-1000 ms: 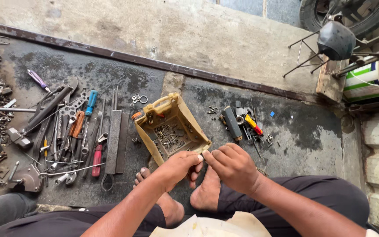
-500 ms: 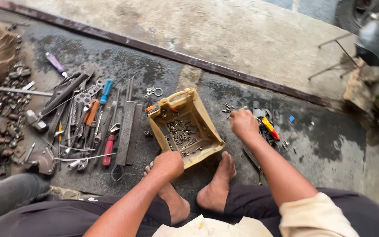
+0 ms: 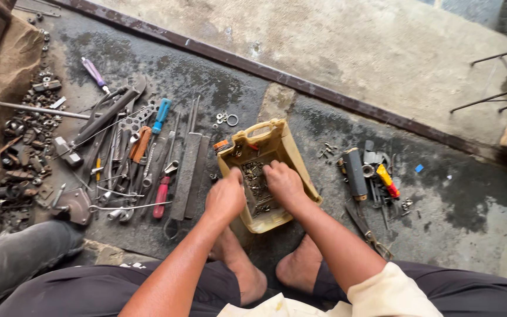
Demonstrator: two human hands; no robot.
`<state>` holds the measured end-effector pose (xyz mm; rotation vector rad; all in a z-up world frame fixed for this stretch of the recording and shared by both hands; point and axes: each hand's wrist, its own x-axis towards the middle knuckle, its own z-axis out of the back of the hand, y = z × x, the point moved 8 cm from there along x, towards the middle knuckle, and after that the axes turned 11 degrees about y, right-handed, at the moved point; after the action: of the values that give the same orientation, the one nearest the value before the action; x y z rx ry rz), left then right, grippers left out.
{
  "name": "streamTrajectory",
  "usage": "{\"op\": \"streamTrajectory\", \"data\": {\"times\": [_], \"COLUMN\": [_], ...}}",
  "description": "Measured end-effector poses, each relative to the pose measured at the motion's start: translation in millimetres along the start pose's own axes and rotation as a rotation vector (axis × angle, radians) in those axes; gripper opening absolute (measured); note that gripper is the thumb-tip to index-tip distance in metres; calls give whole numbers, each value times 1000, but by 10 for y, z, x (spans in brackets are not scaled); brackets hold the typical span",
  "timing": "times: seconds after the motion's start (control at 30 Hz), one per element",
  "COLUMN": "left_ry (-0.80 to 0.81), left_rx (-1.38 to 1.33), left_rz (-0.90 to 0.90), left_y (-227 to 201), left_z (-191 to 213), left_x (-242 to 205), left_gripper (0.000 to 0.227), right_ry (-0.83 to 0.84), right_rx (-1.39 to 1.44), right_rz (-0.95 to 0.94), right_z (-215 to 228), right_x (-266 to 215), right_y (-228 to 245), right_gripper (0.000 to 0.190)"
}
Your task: The person sits on the floor and sorts small metal fasteners from a yellow plastic container. They pick up individual screws and bolts, inspect them, and place them back into the container or on the floor.
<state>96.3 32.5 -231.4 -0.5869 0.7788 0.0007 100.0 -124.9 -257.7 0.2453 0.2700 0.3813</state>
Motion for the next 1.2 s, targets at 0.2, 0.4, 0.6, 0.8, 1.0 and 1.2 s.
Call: {"op": "streamTrajectory", "data": {"times": [0.2,0.4,0.6,0.8,1.0,1.2], "left_ry": [-548,-630,-438,-371,-341,-342], "left_rx": [158,224,125,66,49,42], "left_rz": [12,128,221,290,332,308], "left_y": [181,629,1014,1034,1018,1032], "left_z": [695,718,576,615,640,664], "left_x": [-116,-64,204,230,229,212], "left_gripper": [35,58,42,43,42,44], "right_ry": [-76,-377,-54,-151,-115,-204], "right_rx": [108,188,174,97,-9,123], "right_rz": [-3,-252,-624,-618,-455,-497], "right_z": [329,789,74,73,72,378], "right_x": [-16,-244,-487,-512,-452,-502], "right_y": [67,-903,-2045,-1922,-1797,-1620], "right_gripper": [12,7,11,18,3,12]}}
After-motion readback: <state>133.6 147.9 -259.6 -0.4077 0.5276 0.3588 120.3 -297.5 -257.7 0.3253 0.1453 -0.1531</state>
